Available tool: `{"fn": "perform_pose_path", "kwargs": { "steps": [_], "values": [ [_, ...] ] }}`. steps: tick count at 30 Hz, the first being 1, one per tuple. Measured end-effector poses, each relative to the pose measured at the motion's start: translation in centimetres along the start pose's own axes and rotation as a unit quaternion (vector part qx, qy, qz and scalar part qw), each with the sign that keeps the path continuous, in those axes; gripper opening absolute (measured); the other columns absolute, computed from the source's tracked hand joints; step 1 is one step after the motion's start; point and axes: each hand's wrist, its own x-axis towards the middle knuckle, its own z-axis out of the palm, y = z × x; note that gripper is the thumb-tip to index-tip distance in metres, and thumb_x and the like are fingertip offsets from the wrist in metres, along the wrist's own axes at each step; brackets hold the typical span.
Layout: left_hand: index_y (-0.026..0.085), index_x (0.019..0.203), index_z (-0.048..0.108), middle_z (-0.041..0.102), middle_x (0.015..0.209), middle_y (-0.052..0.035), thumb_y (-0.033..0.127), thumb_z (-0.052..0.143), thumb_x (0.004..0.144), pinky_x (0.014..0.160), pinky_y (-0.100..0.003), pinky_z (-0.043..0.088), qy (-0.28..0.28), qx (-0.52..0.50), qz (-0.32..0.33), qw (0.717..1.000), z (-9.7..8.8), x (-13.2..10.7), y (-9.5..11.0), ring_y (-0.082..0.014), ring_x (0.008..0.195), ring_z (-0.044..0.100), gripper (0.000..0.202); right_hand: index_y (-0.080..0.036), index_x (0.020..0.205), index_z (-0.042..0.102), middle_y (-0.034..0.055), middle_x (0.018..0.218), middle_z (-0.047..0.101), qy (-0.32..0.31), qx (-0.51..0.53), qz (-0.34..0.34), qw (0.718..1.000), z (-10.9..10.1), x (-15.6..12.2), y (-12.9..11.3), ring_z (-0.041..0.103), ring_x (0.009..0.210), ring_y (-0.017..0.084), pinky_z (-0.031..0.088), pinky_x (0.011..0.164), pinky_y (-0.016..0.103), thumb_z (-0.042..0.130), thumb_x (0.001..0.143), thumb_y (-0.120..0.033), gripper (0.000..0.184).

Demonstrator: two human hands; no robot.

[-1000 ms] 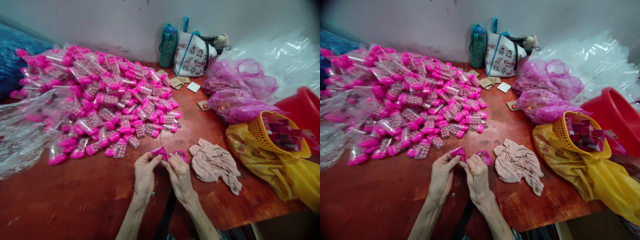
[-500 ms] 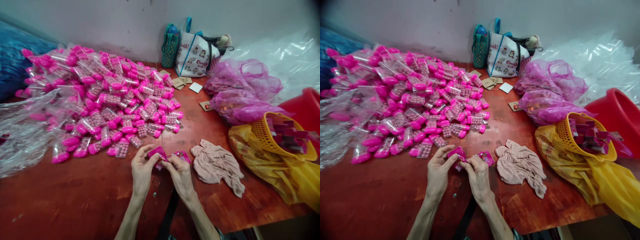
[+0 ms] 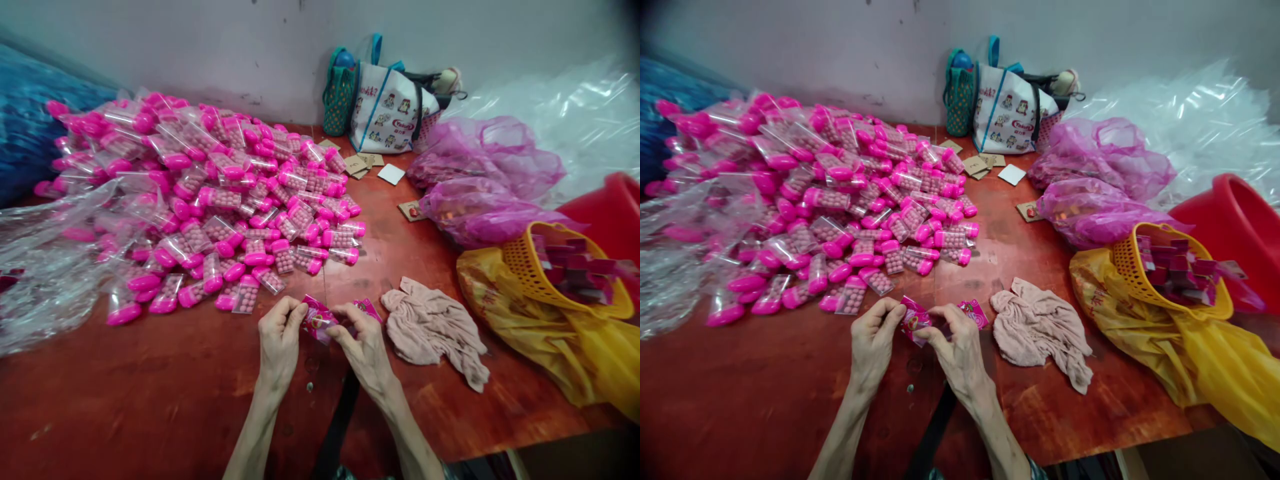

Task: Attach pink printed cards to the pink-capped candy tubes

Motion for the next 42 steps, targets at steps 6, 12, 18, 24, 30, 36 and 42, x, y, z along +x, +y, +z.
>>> {"fn": "perform_pose_path", "kwargs": {
  "steps": [6, 12, 18, 24, 30, 36, 42],
  "values": [
    [0.018, 0.058, 0.05, 0.043, 0.056, 0.0037, 0.022, 0.05, 0.082, 0.054, -0.023, 0.032, 0.007, 0.061, 0.04, 0.997, 0.0, -0.2, 0.1, -0.0114, 0.054, 0.04, 0.024, -0.017, 0.076, 0.062, -0.0011, 0.066, 0.062, 0.056, 0.116, 0.118, 0.985, 1.4, -0.3, -0.5, 0.053, 0.058, 0.013, 0.042, 0.054, 0.023, 0.073, 0.062, -0.032, 0.024],
    [0.018, 0.079, 0.067, 0.06, 0.072, -0.0002, 0.02, 0.059, 0.076, 0.065, -0.023, 0.042, 0.038, -0.032, 0.049, 0.998, 0.5, -0.3, 0.1, -0.0141, 0.068, 0.055, 0.009, -0.017, 0.051, 0.047, -0.0057, 0.049, 0.04, 0.1, 0.024, 0.051, 0.993, 1.9, -0.3, 0.4, 0.037, 0.047, 0.009, 0.029, 0.046, 0.022, 0.054, 0.082, -0.033, 0.035],
    [0.017, 0.071, 0.064, 0.059, 0.064, 0.0024, 0.021, 0.068, 0.067, 0.056, -0.02, 0.042, 0.077, -0.109, -0.054, 0.99, 0.5, -0.1, -0.1, -0.0112, 0.058, 0.053, 0.007, -0.018, 0.061, 0.059, -0.0008, 0.06, 0.054, 0.085, 0.004, -0.017, 0.996, 2.0, -0.4, 0.6, 0.048, 0.06, 0.013, 0.036, 0.058, 0.025, 0.055, 0.081, -0.021, 0.021],
    [0.017, 0.062, 0.06, 0.054, 0.057, 0.0033, 0.021, 0.066, 0.068, 0.053, -0.021, 0.038, 0.073, -0.065, -0.017, 0.995, 0.1, 0.0, 0.0, -0.0105, 0.055, 0.048, 0.01, -0.018, 0.075, 0.066, 0.0002, 0.064, 0.059, 0.106, 0.029, -0.023, 0.994, 2.0, -0.5, 0.6, 0.052, 0.061, 0.014, 0.04, 0.058, 0.025, 0.057, 0.08, -0.018, 0.01],
    [0.017, 0.06, 0.058, 0.06, 0.073, -0.001, 0.021, 0.06, 0.074, 0.066, -0.024, 0.041, 0.033, -0.107, 0.02, 0.993, -0.2, 0.2, 0.2, -0.0147, 0.071, 0.054, 0.014, -0.018, 0.056, 0.053, -0.0035, 0.053, 0.044, 0.103, -0.017, -0.03, 0.994, 1.9, -0.4, 0.9, 0.04, 0.052, 0.011, 0.03, 0.051, 0.024, 0.053, 0.084, -0.024, 0.028],
    [0.016, 0.069, 0.065, 0.062, 0.099, -0.0082, 0.023, 0.049, 0.083, 0.085, -0.03, 0.038, -0.05, -0.108, 0.015, 0.993, -0.5, 0.4, 0.2, -0.021, 0.096, 0.055, 0.022, -0.019, 0.054, 0.043, -0.0032, 0.055, 0.039, 0.071, -0.028, -0.054, 0.996, 1.7, -0.2, 1.4, 0.038, 0.054, 0.011, 0.028, 0.052, 0.025, 0.044, 0.089, -0.023, 0.035],
    [0.017, 0.073, 0.068, 0.063, 0.081, -0.0033, 0.023, 0.059, 0.077, 0.074, -0.026, 0.041, -0.05, -0.161, -0.05, 0.984, -0.5, 0.5, -0.4, -0.0167, 0.079, 0.056, 0.013, -0.018, 0.065, 0.055, -0.0003, 0.063, 0.05, 0.071, -0.04, -0.058, 0.995, 2.1, -0.2, 1.0, 0.046, 0.06, 0.014, 0.034, 0.056, 0.025, 0.049, 0.086, -0.022, 0.022]
  ]
}}
